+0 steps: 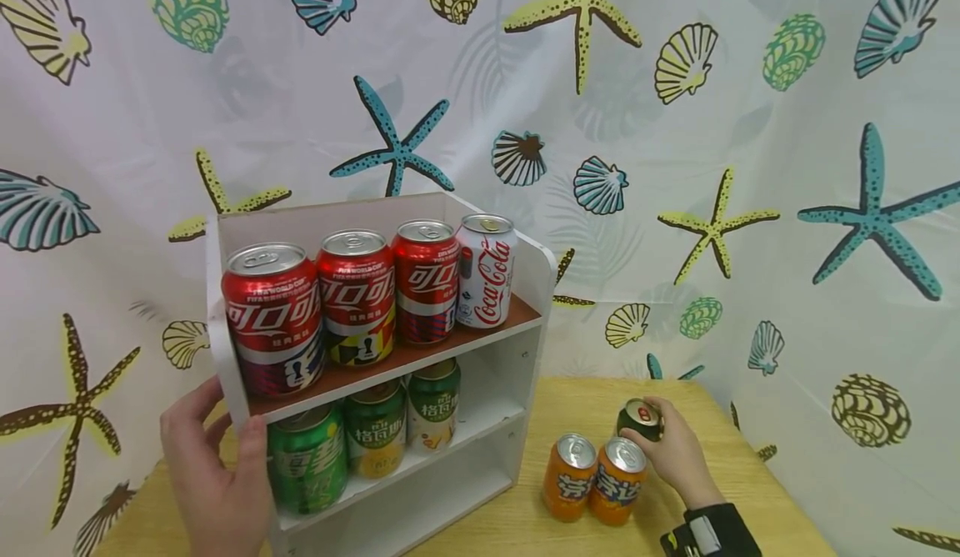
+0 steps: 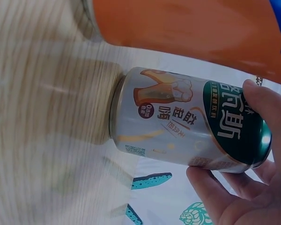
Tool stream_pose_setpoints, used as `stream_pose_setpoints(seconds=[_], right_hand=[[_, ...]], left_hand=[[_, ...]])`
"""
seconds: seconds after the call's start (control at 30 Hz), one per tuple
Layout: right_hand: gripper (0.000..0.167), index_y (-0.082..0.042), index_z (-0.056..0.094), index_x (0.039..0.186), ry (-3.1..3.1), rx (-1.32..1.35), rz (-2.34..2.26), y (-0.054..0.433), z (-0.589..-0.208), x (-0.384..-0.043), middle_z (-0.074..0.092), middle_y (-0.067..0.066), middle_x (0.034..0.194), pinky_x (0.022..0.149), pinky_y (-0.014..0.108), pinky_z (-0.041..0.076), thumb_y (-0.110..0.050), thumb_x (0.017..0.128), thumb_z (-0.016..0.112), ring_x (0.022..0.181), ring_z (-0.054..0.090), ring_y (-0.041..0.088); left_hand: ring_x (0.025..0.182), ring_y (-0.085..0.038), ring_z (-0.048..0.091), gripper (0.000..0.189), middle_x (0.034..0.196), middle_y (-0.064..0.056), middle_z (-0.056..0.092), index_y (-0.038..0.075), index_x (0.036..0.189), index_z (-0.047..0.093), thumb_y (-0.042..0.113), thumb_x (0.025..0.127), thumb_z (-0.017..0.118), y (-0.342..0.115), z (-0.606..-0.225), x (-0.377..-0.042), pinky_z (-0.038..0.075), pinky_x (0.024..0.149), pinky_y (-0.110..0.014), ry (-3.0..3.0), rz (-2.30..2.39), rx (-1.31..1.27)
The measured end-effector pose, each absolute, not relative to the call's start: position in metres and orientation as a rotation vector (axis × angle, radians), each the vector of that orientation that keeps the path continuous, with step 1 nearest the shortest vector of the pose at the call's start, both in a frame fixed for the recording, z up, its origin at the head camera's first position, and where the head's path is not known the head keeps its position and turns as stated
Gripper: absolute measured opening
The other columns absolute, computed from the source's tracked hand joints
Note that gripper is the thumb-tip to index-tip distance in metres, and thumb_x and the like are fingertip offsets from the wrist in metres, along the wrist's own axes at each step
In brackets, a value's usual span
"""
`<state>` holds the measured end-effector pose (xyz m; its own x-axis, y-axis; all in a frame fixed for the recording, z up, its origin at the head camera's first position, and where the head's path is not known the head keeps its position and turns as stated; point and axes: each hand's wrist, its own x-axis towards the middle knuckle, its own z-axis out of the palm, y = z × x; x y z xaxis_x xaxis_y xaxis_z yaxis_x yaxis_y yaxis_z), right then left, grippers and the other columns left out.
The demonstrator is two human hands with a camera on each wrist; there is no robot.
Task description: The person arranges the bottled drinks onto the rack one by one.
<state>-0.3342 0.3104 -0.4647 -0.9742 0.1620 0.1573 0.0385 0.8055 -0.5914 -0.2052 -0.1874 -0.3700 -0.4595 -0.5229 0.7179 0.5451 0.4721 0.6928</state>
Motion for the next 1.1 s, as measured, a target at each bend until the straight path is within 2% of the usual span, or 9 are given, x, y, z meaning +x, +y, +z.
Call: stream_pose_setpoints(seconds=[0.1, 0.33, 0.53, 0.6, 0.83, 1.1], right_hand=[[0.081, 0.006, 0.036, 0.151, -2.800, -0.161, 0.901, 0.312, -0.466, -0.335, 0.041, 0.037, 0.150, 0.107, 0.067, 0.042, -0.035, 0.092, 0.076, 0.134, 0.046, 0.054], [0.090, 0.012, 0.030, 0.152, -2.819, -0.175, 0.913, 0.314, -0.466, -0.336, 0.041, 0.041, 0.147, 0.106, 0.067, 0.042, -0.039, 0.093, 0.074, 0.133, 0.045, 0.056], [0.086, 0.013, 0.035, 0.149, -2.795, -0.175, 0.972, 0.315, -0.468, -0.336, 0.048, 0.039, 0.141, 0.100, 0.064, 0.047, -0.040, 0.093, 0.074, 0.126, 0.052, 0.054], [0.086, 0.011, 0.035, 0.150, -2.790, -0.185, 0.983, 0.315, -0.469, -0.337, 0.050, 0.038, 0.141, 0.099, 0.063, 0.048, -0.041, 0.093, 0.074, 0.125, 0.054, 0.053], [0.089, 0.011, 0.035, 0.151, -2.774, -0.204, 0.971, 0.318, -0.472, -0.340, 0.053, 0.038, 0.139, 0.093, 0.056, 0.055, -0.047, 0.094, 0.072, 0.121, 0.059, 0.051], [0.089, 0.010, 0.039, 0.149, -2.676, -0.198, 0.913, 0.316, -0.452, -0.332, 0.056, 0.037, 0.136, 0.091, 0.057, 0.055, -0.050, 0.093, 0.072, 0.118, 0.061, 0.050]], left_hand=[[0.131, -0.006, 0.041, 0.048, 0.137, 0.020, 0.041, -0.002, 0.145, 0.047, 0.012, 0.100, 0.055, -0.187, -0.370, -0.206, 0.040, 0.095, -0.017, -1.647, -1.219, -0.010], [0.130, -0.006, 0.043, 0.048, 0.137, 0.019, 0.042, -0.002, 0.145, 0.048, 0.012, 0.099, 0.055, -0.188, -0.369, -0.206, 0.040, 0.095, -0.017, -1.641, -1.228, -0.014], [0.131, -0.009, 0.043, 0.049, 0.136, 0.025, 0.042, 0.015, 0.146, 0.051, 0.016, 0.097, 0.055, -0.188, -0.368, -0.201, 0.040, 0.097, -0.020, -1.662, -1.293, 0.003], [0.131, -0.010, 0.043, 0.050, 0.136, 0.027, 0.042, 0.017, 0.147, 0.050, 0.017, 0.097, 0.055, -0.189, -0.368, -0.201, 0.040, 0.097, -0.021, -1.665, -1.303, 0.010], [0.130, -0.006, 0.042, 0.047, 0.137, 0.017, 0.043, 0.004, 0.145, 0.050, 0.012, 0.099, 0.056, -0.188, -0.372, -0.206, 0.039, 0.094, -0.017, -1.649, -1.233, -0.011], [0.129, -0.007, 0.042, 0.049, 0.137, 0.021, 0.042, -0.001, 0.144, 0.049, 0.012, 0.098, 0.056, -0.188, -0.369, -0.205, 0.039, 0.094, -0.018, -1.645, -1.236, -0.015]])
